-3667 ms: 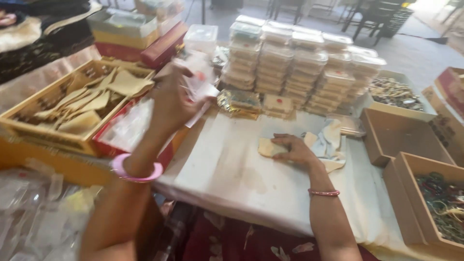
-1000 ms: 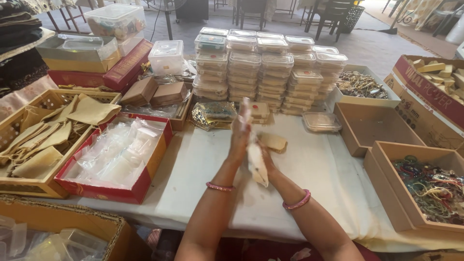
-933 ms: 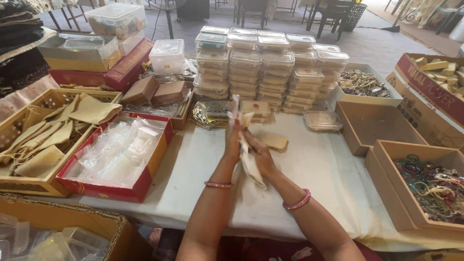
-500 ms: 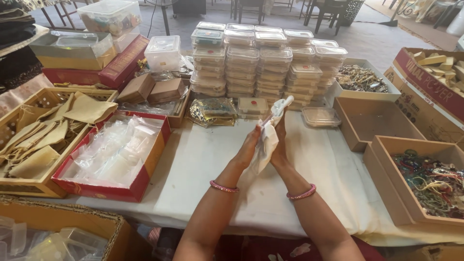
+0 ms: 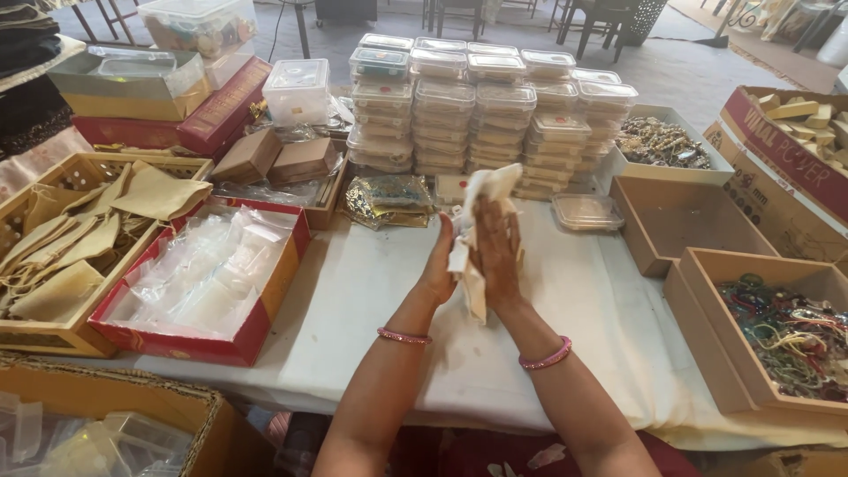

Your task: The person cleans a green beaded necklace with a white cloth, then wraps it in a beige pouch. They place the pouch into a small plastic container, wipe the container with the cloth, and close it. The person repeats the process with another green beaded necklace.

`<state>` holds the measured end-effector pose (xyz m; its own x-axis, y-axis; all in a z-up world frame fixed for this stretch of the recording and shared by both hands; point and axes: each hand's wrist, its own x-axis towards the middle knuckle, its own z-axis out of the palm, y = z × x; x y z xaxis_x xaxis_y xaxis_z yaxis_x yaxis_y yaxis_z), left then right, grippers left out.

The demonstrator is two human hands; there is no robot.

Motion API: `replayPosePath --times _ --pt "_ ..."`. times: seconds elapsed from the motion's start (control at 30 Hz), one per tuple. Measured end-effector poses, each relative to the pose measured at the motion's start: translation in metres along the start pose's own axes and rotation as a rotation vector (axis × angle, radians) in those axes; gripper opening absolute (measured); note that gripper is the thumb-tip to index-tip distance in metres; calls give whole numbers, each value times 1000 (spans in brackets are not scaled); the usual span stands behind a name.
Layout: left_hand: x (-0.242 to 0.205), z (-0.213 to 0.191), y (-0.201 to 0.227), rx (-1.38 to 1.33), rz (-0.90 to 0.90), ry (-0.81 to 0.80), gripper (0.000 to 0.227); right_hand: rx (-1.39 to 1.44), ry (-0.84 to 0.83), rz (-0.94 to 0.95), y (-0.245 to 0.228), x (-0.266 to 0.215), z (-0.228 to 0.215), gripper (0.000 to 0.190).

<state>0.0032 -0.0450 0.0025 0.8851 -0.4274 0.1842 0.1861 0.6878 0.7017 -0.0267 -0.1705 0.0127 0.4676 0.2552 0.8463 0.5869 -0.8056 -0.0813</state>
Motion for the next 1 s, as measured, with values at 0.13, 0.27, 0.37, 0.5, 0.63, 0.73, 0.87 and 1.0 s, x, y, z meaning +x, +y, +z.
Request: replayPosePath --times 0.13,0.27,0.37,0.5,0.63,0.73,0.87,1.0 --pt "5 -9 -10 256 25 -5 92 34 29 143 8 1 5 80" --pt "4 -8 -9 336 -5 18 90 124 37 300 5 -2 10 85" --pt "8 -18 -8 216 -11 -5 88 237 -65 140 -4 -8 13 77" --pt "6 -36 10 -391 184 -474 82 360 -201 -182 -29 2 -6 60" --pt "1 -19 29 -317 324 -334 77 524 -142 -212 -33 9 -24 50" --pt "-3 -3 30 -66 389 -69 73 400 -71 -256 -23 12 -29 32" --pt "-13 16 31 -25 302 -88 72 215 42 -111 -8 13 -33 24" --pt "-15 15 30 80 215 -28 73 252 97 103 7 7 -24 30"
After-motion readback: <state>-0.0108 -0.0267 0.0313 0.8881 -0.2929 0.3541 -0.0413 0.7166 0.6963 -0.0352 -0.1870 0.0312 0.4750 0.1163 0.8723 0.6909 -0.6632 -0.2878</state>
